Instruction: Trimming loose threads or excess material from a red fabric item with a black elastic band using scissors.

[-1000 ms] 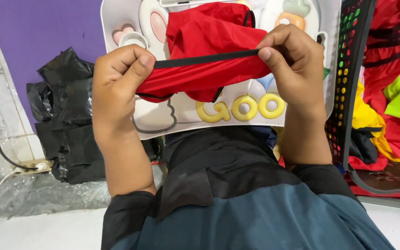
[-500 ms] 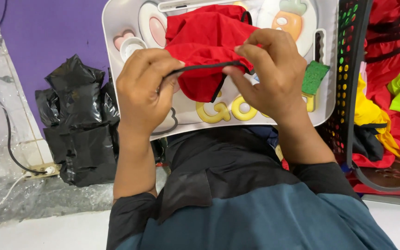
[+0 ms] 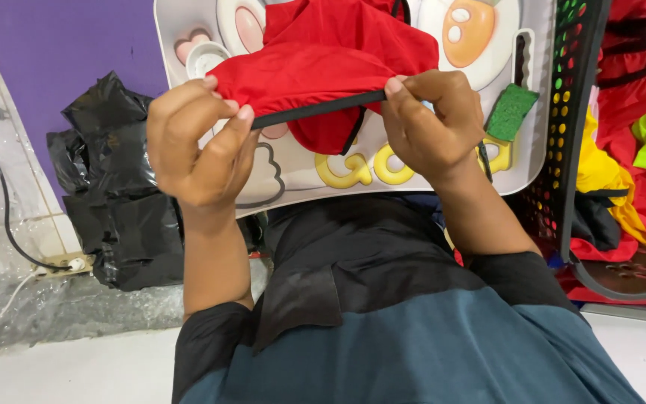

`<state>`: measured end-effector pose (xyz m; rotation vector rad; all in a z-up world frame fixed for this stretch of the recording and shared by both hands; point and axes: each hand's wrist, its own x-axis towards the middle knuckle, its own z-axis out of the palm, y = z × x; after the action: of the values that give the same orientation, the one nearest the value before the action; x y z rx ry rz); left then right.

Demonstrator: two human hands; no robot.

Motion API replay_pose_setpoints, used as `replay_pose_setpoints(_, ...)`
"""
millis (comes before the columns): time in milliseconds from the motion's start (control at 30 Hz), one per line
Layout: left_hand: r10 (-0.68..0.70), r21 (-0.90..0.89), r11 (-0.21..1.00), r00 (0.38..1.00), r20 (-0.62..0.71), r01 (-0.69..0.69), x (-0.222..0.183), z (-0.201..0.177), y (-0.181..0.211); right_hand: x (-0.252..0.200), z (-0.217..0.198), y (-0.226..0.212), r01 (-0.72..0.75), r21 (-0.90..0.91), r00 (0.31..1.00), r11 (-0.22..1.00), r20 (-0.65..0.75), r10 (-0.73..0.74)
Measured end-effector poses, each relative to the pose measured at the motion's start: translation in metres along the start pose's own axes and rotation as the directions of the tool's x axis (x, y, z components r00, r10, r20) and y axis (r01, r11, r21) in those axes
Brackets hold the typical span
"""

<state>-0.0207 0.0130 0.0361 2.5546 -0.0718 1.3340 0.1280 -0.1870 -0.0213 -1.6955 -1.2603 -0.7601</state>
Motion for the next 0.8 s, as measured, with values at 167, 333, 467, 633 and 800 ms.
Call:
replay_pose_setpoints(167,0.047,0.042,0.998,0.997,-0.061,-0.045,0.014,-0.023,0.005,0.0,-0.002,-0.001,-0.009,0.078,0.994,0.997,-0.108,0.017)
replay_pose_setpoints(333,0.199,0.026,0.98,0.977,-0.077,-0.198,0.023,-0.05,0.007,-0.002,-0.012,-0.003,-0.023,0.129,0.989,0.991,-0.142,0.042)
replay_pose_setpoints(467,0.219,-0.036,0.975,0.976,0.007,-0.218,0.021,-0.068,0.009,-0.004,-0.013,-0.006,-0.056,0.141,0.979,0.988,-0.186,0.082)
replay_pose_setpoints(633,-0.032,0.048,0.998,0.999,-0.032,0.034,0.012,-0.042,0.013,0.002,-0.018,-0.016,-0.158,0.176,0.987,0.972,-0.011,0.162)
replay_pose_setpoints(800,-0.385,-0.145,0.89,0.884,0.267,0.432,0.006,-0.019,0.015,0.0,-0.014,0.002,-0.517,0.398,0.854,0.758,0.305,0.422)
